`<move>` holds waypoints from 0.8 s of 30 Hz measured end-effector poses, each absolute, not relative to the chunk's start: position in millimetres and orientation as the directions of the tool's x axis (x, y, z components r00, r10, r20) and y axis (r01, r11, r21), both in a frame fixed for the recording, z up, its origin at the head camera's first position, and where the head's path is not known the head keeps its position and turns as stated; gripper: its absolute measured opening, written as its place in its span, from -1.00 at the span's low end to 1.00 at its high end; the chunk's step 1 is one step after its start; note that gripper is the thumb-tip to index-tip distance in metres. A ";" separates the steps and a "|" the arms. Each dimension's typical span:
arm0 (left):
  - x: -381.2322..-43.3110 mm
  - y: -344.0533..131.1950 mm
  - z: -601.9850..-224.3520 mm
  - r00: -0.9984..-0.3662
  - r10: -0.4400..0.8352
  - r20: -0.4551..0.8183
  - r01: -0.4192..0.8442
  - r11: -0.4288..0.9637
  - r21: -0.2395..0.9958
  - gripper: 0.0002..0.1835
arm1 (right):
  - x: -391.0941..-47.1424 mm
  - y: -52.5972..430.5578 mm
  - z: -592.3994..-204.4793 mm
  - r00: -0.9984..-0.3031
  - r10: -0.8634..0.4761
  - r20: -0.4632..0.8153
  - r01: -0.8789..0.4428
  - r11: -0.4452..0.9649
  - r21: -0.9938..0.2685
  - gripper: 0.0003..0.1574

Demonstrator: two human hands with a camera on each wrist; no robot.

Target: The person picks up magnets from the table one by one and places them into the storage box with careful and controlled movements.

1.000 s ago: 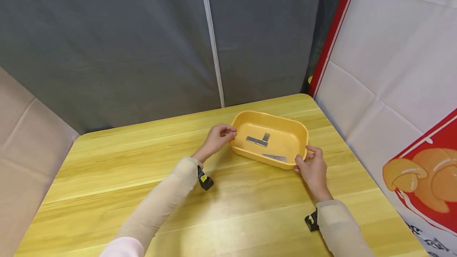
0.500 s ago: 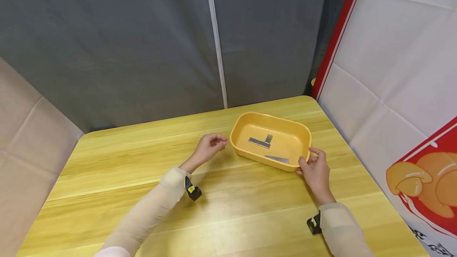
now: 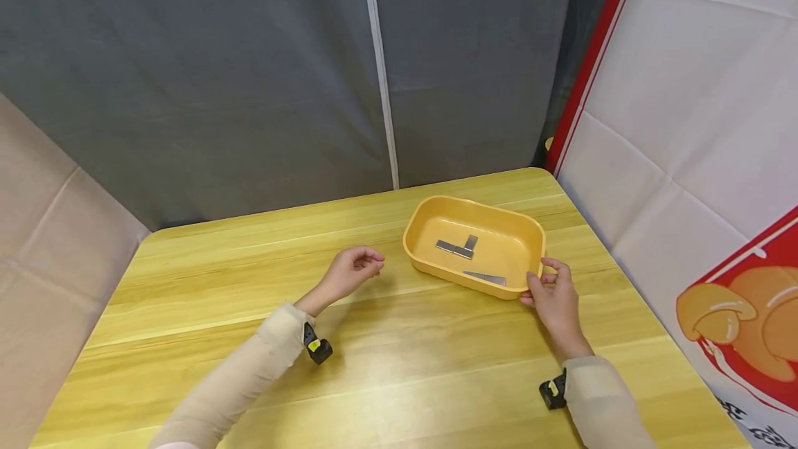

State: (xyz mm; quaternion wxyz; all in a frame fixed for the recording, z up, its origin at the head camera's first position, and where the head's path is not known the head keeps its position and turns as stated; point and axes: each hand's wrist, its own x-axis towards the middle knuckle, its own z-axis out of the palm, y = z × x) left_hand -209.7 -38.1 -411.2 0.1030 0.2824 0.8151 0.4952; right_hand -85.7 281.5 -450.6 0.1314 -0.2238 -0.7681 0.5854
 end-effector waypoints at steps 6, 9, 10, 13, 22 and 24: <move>-200.1 -45.1 -400.3 -0.818 0.564 0.112 0.344 0.323 0.882 -0.85 | -80.4 288.1 -447.4 -0.903 0.422 -0.080 0.182 0.207 -0.961 -0.31; -205.0 -48.8 -413.1 -0.821 0.561 0.106 0.326 0.308 0.894 -0.80 | -77.7 291.1 -445.7 -0.910 0.405 -0.086 0.178 0.194 -0.965 -0.29; -206.6 -49.9 -417.1 -0.825 0.557 0.101 0.315 0.304 0.899 -0.79 | -76.9 292.3 -445.3 -0.912 0.403 -0.083 0.176 0.200 -0.964 -0.29; -209.6 -53.5 -424.9 -0.839 0.535 0.096 0.289 0.290 0.912 -0.75 | -74.1 295.3 -444.1 -0.913 0.401 -0.072 0.174 0.223 -0.959 -0.33; -210.2 -65.4 -418.2 -0.890 0.449 0.074 0.206 0.251 0.946 -0.77 | -64.5 306.6 -436.3 -0.892 0.451 -0.021 0.144 0.241 -0.960 -0.54; -208.4 -66.8 -411.1 -0.899 0.433 0.070 0.187 0.233 0.954 -0.77 | -65.2 313.8 -442.7 -0.883 0.470 0.003 0.112 0.216 -0.970 -0.57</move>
